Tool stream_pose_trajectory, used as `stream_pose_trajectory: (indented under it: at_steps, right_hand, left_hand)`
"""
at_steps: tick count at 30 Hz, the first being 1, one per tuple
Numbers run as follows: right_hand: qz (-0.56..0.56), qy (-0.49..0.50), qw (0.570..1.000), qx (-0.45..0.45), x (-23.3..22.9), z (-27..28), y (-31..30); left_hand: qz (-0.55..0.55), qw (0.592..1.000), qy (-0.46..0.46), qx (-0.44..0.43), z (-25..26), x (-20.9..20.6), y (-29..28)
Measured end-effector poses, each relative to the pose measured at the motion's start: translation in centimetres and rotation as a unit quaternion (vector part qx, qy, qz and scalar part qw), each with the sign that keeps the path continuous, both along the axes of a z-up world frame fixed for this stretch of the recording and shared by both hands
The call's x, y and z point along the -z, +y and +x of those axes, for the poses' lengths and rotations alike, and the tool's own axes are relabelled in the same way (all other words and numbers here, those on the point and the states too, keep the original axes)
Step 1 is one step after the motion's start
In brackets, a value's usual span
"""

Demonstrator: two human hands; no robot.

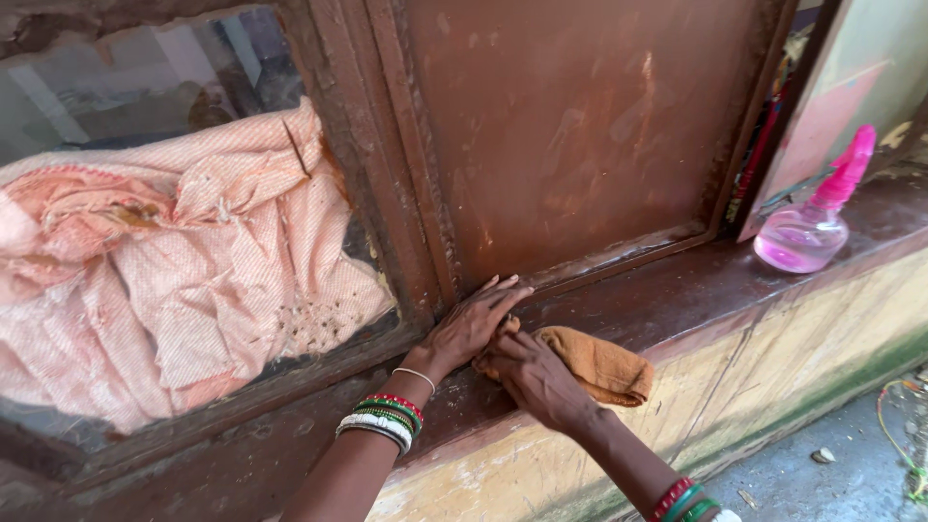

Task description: The person cleans the window frames and glass panes using a cloth and a spray bottle.

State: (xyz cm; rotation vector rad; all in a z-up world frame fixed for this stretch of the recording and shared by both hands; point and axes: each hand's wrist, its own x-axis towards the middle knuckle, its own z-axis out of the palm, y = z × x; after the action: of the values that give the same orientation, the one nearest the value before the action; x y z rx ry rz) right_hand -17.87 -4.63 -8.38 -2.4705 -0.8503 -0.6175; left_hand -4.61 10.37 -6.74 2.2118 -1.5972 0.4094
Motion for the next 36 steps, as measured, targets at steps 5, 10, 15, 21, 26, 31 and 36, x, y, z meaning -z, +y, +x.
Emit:
stream_pose_trajectory:
  at_steps: [5,10,15,21,26,31,36]
  right_hand:
    - [0.016,-0.026,0.999,0.035,1.2,1.9,0.5]
    - [-0.052,0.060,0.993,0.091,1.7,1.0,0.4]
    - [-0.009,0.037,0.999,-0.010,1.8,-1.8,-1.0]
    - [-0.030,0.004,0.997,-0.070,2.3,1.4,-2.1]
    - [0.019,0.026,0.998,-0.050,2.2,1.5,-1.8]
    - [-0.004,0.076,0.995,-0.072,2.0,-0.4,-2.3]
    - [0.006,0.098,0.987,-0.125,1.3,-1.9,-4.4]
  left_hand:
    - [-0.046,0.989,0.128,-0.058,-2.3,-0.7,0.7]
    - [-0.082,0.987,0.120,-0.067,-3.0,0.6,1.0]
    - [-0.120,0.986,0.096,-0.072,-3.0,0.9,0.8]
    - [-0.094,0.976,0.145,-0.130,-3.7,0.0,0.6]
    - [-0.114,0.971,0.173,-0.124,-4.6,-0.7,0.4]
    - [-0.115,0.966,0.177,-0.149,-5.1,-0.7,-0.4]
    - [-0.129,0.967,0.137,-0.173,-6.7,0.3,-1.5]
